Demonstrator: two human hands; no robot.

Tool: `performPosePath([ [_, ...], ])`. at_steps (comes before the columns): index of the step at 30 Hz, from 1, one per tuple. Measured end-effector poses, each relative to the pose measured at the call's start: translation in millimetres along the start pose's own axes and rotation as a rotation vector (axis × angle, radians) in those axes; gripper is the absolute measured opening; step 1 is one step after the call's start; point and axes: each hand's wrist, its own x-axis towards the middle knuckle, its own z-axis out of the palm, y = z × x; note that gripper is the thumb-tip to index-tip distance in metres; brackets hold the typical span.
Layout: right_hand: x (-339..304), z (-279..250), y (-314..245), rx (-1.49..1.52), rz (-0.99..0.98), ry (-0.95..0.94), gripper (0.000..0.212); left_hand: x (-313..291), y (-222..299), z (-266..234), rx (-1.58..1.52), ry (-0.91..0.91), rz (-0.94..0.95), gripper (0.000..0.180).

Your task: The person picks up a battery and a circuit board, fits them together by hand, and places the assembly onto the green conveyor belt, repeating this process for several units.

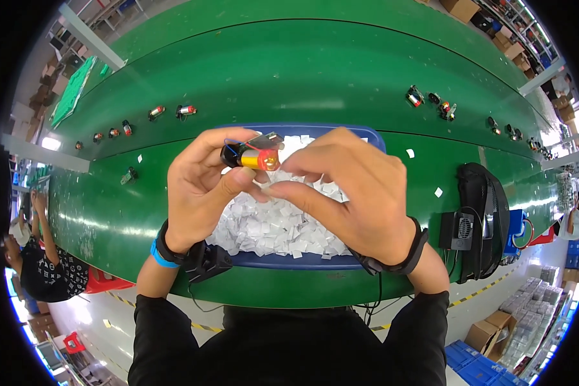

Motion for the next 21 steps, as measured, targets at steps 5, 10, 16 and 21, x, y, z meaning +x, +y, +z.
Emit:
performPosePath([
  [5, -4.9, 11.2, 3.8, 0.226, 0.153, -0.033, 0.027, -2.2, 1.5, 4.0, 0.054, 0.030, 0.011, 0.037],
  [10, -4.4, 12.6, 2.2, 0.243, 0.209, -0.027, 0.022, -2.6, 2.8, 4.3, 0.236, 0.046, 0.113, 0.036],
  [16, -2.2, 9.7, 3.3, 0.323, 0.213, -0.101, 0.018, -8.8, 8.8, 5.0, 0.362, 0.047, 0.149, 0.037],
  [21, -3.5, 11.1, 3.9, 0.340, 0.174, -0.128, 0.019, -7.8, 15.7, 3.8, 0.620, 0.018, 0.281, 0.045],
])
